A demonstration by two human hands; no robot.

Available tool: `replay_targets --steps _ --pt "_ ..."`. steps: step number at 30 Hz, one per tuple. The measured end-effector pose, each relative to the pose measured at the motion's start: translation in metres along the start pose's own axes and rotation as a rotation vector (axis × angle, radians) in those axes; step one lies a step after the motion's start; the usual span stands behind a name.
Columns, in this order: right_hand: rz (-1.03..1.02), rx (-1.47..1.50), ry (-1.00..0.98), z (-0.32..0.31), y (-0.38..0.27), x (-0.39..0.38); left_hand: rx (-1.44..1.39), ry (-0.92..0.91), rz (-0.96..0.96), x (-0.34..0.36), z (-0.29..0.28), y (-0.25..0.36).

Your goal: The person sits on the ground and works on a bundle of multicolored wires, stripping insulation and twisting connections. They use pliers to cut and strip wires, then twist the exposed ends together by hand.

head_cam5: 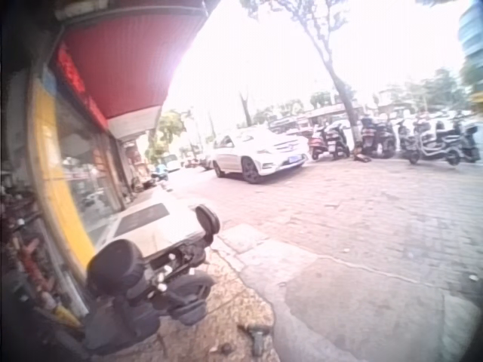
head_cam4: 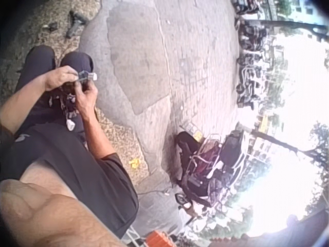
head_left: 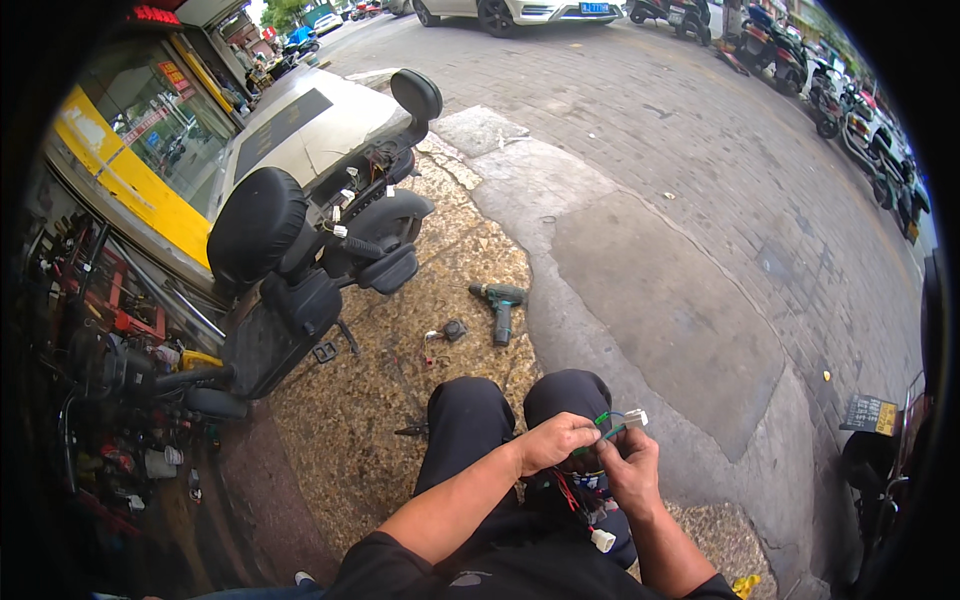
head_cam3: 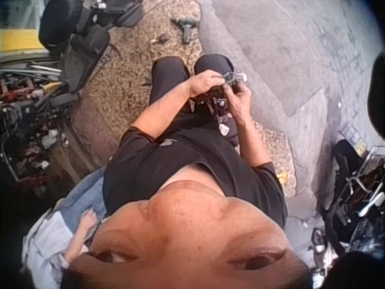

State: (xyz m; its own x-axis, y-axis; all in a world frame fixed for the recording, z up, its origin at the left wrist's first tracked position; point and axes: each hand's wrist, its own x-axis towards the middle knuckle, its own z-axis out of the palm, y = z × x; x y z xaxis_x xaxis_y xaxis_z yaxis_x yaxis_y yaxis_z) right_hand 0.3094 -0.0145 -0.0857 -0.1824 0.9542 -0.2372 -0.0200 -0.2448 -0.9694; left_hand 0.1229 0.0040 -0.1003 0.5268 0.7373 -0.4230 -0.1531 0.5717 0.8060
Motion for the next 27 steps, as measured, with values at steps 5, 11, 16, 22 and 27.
replay_targets --steps 5,11,16,22,27 --pt "-0.017 0.086 -0.034 0.001 -0.002 -0.002 -0.078 -0.028 0.003 0.002 -0.004 -0.002" --pt "-0.051 0.099 -0.074 0.002 -0.001 -0.003 -0.132 -0.097 -0.030 -0.002 -0.007 0.004" --pt "-0.113 0.098 -0.092 0.003 0.001 -0.003 -0.242 -0.135 0.011 -0.007 -0.007 0.004" --pt "-0.160 0.047 -0.080 0.007 -0.001 -0.001 -0.289 -0.119 0.074 -0.007 -0.008 -0.004" --pt "-0.176 -0.069 -0.004 0.007 -0.001 -0.002 -0.130 -0.006 0.246 -0.004 -0.001 -0.006"
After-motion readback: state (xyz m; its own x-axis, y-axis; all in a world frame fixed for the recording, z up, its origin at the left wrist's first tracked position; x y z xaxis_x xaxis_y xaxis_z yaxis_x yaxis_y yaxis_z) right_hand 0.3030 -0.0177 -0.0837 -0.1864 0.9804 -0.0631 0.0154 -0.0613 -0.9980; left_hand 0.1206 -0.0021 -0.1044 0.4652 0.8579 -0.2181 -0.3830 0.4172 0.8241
